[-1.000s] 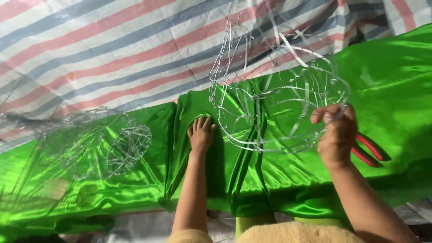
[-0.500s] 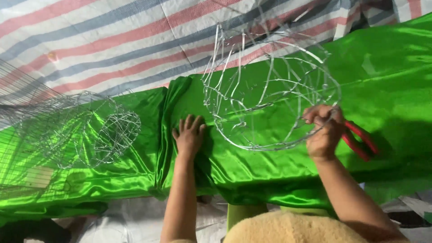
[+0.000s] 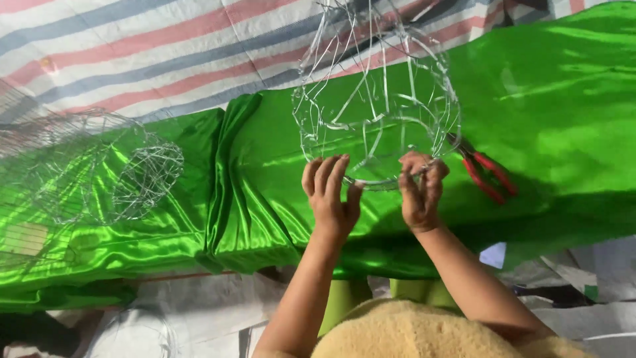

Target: Manually adjusting and shaping a wire mesh structure, using pliers for precision.

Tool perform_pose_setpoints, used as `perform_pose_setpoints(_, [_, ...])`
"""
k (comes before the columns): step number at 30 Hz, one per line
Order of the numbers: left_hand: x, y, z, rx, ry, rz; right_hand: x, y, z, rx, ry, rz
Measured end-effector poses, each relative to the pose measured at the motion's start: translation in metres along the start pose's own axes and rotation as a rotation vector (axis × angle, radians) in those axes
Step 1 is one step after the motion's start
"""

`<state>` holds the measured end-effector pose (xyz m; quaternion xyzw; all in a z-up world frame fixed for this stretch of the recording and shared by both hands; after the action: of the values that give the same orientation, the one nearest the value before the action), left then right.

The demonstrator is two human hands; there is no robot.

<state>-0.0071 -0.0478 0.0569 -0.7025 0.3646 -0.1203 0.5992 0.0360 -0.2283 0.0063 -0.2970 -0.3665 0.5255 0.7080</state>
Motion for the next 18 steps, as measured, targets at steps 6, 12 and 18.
perform_pose_setpoints(6, [-0.005, 0.013, -0.002, -0.111, 0.177, 0.058, -0.023, 0.028, -0.004, 0.095, 0.101, 0.177])
perform_pose_setpoints(12, [-0.022, 0.031, 0.002, -0.304, 0.338, 0.032, -0.018, 0.038, 0.022, 0.106, 0.418, 0.355])
perform_pose_setpoints(18, [-0.024, 0.024, 0.009, -0.37, 0.27, 0.046, -0.003, 0.036, 0.039, 0.15, 0.456, 0.441])
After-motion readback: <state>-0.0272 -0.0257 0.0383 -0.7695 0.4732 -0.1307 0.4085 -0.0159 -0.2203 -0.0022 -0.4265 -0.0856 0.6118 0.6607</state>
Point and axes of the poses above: each hand's wrist, its own y-axis away from the middle knuckle, its own x-axis out of the palm, z = x × y, the point moved 6 cm from there along -y, towards the middle knuckle
